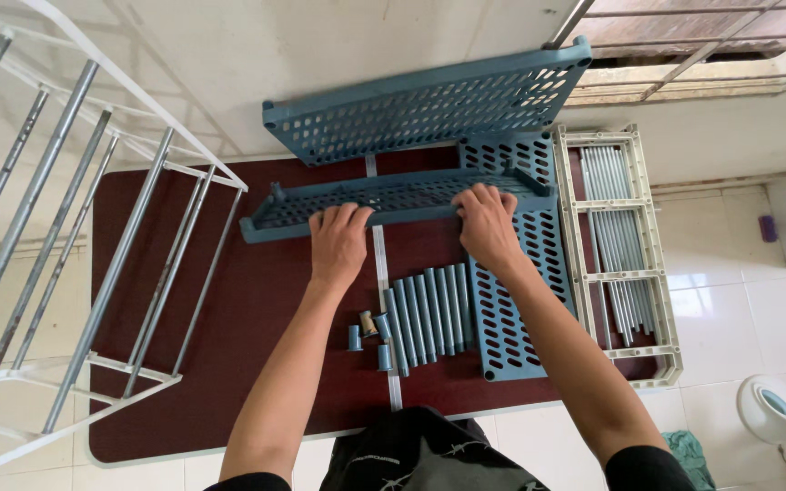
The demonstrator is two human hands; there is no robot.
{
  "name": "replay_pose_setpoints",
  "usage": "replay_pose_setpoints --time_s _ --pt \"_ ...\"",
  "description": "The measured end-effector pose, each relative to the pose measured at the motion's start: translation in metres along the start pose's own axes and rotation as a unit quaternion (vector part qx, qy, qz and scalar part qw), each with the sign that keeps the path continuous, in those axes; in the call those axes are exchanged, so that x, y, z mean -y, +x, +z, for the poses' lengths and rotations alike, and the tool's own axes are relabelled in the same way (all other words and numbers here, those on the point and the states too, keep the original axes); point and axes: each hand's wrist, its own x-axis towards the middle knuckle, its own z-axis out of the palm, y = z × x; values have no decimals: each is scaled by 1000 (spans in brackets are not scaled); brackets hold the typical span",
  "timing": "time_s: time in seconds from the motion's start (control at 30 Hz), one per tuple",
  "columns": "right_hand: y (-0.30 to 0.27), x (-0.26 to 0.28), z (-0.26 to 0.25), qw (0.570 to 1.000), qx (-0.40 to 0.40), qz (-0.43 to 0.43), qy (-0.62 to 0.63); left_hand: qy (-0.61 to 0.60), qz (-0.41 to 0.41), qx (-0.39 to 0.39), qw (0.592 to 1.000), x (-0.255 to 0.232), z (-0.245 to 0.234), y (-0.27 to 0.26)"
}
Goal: The person assembles a storage shelf by inserting metal rods into plastic frames and attaching perforated blue shelves. The person aligns components, inserts rods into frame holes, and secures shelves onto the frame.
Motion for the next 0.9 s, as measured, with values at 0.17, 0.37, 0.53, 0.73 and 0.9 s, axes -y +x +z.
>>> replay_pose_setpoints --time_s 0.17,0.37,0.53,0.73,0.9 --pt "37 -1 -16 998 -44 -35 15 3 -14 47 999 12 -13 45" --pt "58 -7 -20 986 -103 -85 -95 -1 -16 102 995 38 -12 93" --pt "87 -14 -17 989 -81 -37 -116 -15 3 78 997 55 -4 115" --pt "124 -21 -15 990 -67 -55 -108 5 7 10 1000 72 3 133" --pt "138 -22 -5 980 -122 -83 -131 19 -13 -12 1000 86 6 136"
